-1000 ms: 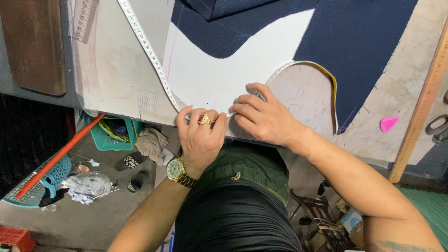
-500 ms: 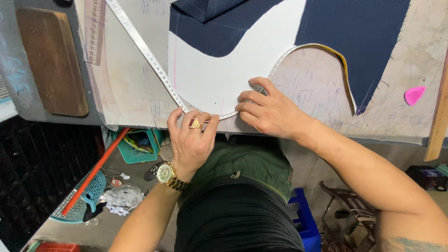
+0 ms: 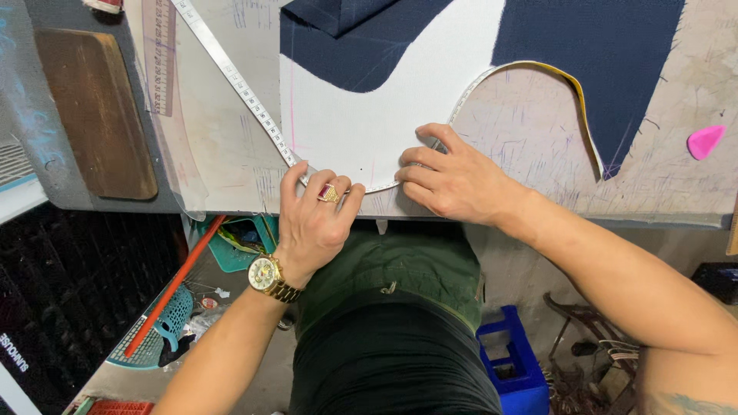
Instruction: The person measures a curved section of blue fabric with a tape measure, marks a line using a ruler and a piece of tailor's chalk, and then cuts along the marked path with large shears.
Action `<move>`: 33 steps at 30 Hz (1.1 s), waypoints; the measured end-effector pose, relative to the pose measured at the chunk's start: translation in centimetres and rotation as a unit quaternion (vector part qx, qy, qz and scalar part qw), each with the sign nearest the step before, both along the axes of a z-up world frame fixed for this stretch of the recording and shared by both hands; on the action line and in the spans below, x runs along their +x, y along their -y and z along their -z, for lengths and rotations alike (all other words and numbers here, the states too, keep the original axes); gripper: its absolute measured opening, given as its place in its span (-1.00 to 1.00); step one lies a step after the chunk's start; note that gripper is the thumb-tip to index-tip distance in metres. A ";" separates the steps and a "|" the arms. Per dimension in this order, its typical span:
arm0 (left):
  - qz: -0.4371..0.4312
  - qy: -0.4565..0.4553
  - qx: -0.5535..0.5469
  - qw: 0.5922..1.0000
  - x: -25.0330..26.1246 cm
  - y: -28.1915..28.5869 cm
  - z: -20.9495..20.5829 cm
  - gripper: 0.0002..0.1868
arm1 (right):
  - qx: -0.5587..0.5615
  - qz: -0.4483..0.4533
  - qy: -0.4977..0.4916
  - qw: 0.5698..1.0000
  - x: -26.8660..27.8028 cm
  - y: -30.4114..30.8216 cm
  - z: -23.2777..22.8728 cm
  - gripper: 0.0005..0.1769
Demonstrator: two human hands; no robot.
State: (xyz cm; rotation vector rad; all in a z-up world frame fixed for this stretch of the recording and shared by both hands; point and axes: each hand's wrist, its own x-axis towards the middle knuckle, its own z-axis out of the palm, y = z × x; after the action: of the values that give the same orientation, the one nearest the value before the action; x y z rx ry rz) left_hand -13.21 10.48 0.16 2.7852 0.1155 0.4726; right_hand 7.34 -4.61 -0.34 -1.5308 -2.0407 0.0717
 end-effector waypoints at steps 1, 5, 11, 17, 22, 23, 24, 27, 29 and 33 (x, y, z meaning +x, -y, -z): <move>0.005 -0.001 -0.002 1.000 0.1 -0.1 0.0 -0.85 | 0.002 0.001 -0.002 1.000 0.0 0.1 0.1 -0.70; 0.004 -0.011 -0.004 1.000 0.2 -0.1 -0.1 -0.83 | 0.006 0.023 -0.004 1.000 -1.1 0.2 -0.2 -0.74; 0.013 0.000 0.007 1.000 0.3 0.0 0.4 -0.85 | 0.035 0.096 -0.057 0.993 -4.9 -0.2 1.3 -0.78; 0.026 0.000 -0.002 1.000 0.6 -0.4 0.1 -0.88 | 0.050 0.134 -0.058 0.988 -6.0 -0.4 2.4 -0.77; 0.060 -0.003 -0.013 0.998 -0.2 -2.6 -0.8 -0.92 | 0.046 0.127 -0.039 0.990 -5.7 -1.0 0.8 -0.73; 0.067 -0.004 -0.014 0.998 -0.4 -3.4 -0.9 -0.92 | 0.045 0.134 -0.039 0.989 -5.7 -1.0 0.8 -0.73; 0.076 -0.005 -0.005 0.997 -0.5 -4.2 -0.9 -0.90 | 0.047 0.133 -0.040 0.989 -5.8 -1.0 0.8 -0.70; 0.100 -0.001 0.007 0.995 -0.7 -5.8 -1.0 -0.88 | 0.047 0.133 -0.041 0.989 -5.8 -1.1 0.6 -0.68; 0.118 0.000 0.007 0.993 -0.7 -6.4 -0.8 -0.87 | 0.041 0.136 -0.043 0.989 -5.8 -1.1 0.5 -0.68; 0.151 0.005 0.005 0.989 -0.3 -7.1 -0.4 -0.85 | 0.025 0.135 -0.034 0.990 -5.7 -1.1 0.2 -0.71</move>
State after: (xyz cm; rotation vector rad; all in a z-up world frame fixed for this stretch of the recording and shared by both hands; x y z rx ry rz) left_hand -13.55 17.55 0.56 2.7436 -0.3074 0.4098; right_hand 1.61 -3.51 -0.57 -1.7333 -1.7535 -0.0320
